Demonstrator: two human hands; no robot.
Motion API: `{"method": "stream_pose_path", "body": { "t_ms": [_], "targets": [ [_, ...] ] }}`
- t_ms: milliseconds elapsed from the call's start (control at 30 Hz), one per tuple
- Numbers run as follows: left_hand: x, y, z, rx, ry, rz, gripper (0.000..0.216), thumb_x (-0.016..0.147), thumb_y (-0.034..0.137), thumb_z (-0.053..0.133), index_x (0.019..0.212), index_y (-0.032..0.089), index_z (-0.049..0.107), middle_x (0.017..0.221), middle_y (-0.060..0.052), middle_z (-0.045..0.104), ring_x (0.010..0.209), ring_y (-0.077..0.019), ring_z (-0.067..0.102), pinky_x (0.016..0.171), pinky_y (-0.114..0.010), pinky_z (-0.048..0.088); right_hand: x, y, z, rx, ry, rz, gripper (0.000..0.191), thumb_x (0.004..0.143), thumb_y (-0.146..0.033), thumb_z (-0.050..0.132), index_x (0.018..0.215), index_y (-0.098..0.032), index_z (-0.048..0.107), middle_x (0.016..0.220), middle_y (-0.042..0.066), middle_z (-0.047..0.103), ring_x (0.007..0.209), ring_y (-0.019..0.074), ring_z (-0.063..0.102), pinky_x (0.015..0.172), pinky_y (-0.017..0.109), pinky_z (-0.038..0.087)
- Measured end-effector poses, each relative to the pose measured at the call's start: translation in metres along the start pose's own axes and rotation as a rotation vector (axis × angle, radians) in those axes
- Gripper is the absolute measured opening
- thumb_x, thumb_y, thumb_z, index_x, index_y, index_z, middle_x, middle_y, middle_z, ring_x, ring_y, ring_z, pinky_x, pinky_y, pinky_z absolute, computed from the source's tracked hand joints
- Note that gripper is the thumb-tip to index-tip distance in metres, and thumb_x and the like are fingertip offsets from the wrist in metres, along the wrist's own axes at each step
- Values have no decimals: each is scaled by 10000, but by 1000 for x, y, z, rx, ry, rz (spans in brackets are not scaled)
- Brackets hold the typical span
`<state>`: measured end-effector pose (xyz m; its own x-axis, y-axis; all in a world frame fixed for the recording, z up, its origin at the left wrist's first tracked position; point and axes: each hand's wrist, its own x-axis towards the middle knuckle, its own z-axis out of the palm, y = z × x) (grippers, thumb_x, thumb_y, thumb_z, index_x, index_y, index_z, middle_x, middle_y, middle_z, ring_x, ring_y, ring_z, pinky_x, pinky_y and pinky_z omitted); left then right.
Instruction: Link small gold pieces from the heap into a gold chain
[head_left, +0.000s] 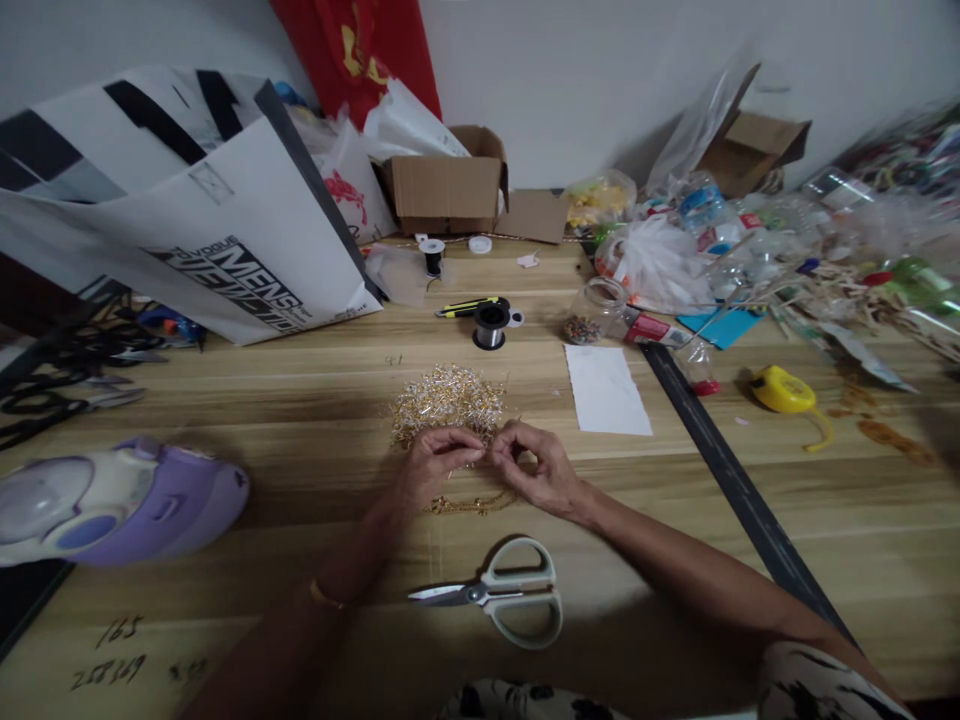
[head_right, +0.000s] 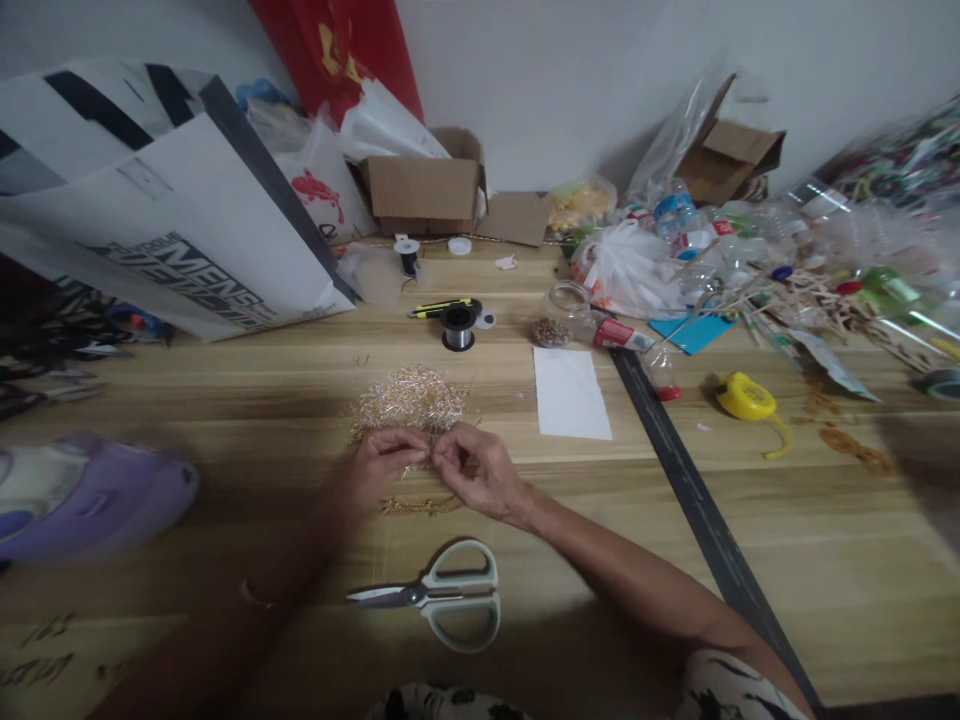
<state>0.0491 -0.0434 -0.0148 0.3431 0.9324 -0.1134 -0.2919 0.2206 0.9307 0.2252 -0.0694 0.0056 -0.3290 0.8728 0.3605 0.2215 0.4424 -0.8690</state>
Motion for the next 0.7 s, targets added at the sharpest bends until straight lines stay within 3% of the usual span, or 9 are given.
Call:
{"method": "stream_pose_path", "body": {
  "t_ms": [700],
  "targets": [
    [-1,-1,1,26,-13,-44,124,546,198,795,634,154,720,660,-15,678,641,-127,580,650,-238,432,0,1,1,-17,10,8,75,823,-191,544,760,-156,563,647,-3,515,575,100,465,533,217,372]
  ]
}}
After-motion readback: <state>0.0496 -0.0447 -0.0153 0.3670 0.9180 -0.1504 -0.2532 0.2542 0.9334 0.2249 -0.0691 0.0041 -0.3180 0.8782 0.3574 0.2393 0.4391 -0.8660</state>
